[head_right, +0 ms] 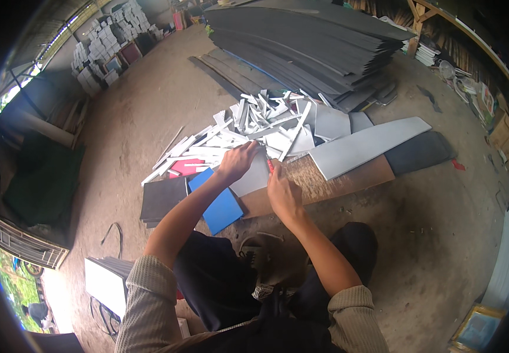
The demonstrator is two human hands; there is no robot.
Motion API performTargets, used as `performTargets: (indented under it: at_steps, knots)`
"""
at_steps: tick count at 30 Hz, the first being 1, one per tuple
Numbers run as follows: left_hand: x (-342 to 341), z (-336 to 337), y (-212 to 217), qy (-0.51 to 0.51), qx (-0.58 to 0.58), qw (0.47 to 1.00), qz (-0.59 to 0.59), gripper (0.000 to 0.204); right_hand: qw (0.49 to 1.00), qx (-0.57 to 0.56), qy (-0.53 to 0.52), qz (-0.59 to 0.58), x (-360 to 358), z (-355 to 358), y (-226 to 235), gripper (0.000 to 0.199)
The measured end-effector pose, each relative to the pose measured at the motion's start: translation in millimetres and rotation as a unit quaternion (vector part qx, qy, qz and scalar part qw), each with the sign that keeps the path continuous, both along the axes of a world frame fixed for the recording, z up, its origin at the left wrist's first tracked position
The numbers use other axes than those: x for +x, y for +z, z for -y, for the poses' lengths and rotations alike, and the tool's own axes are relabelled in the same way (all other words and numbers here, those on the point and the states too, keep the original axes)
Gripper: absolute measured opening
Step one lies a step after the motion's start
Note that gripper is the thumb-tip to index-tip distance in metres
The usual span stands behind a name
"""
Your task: The person sits on the floor and uses a utility knife to cut white and blue foam sheets into smaller rectangular pieces. They repeatedly align the sheets, score the edges, and separate the cut sections, stacking the finished pieces nearby.
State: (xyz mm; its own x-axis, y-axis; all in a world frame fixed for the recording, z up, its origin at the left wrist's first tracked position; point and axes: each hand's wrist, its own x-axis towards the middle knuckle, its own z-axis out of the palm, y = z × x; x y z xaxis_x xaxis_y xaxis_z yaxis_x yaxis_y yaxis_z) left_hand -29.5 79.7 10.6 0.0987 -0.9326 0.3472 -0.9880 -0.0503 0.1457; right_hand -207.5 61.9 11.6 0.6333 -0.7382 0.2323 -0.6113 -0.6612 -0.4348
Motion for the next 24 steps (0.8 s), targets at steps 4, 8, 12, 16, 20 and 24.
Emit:
performTargets:
  at_steps: [4, 8, 12, 16, 20, 24]
  knots:
    - [1, 1, 0, 0.0, 0.001, 1.0, 0.002, 0.021, 0.999, 0.031, -0.004, -0.026, 1, 1, 2, 0.028]
    - [6, -1, -3, -0.003, 0.007, 1.0, 0.003, 0.023, 0.998, 0.059, 0.006, -0.013, 5, -2, 7, 0.024]
    - [6, -1, -5, -0.026, 0.032, 0.999, 0.014, 0.024, 0.999, 0.05, 0.019, -0.003, 14, 6, 6, 0.025]
    - [-3, 2, -4, -0.044, 0.021, 0.999, 0.008, 0.023, 0.997, 0.079, 0.019, -0.014, 20, 21, 3, 0.025]
    - [4, -2, -2, -0.02, 0.045, 0.999, 0.001, 0.028, 0.992, 0.124, 0.017, -0.03, 19, 7, 20, 0.026]
    - [3, -2, -1, -0.002, 0.076, 0.997, -0.011, 0.03, 0.991, 0.129, 0.018, -0.036, 17, 2, 18, 0.026]
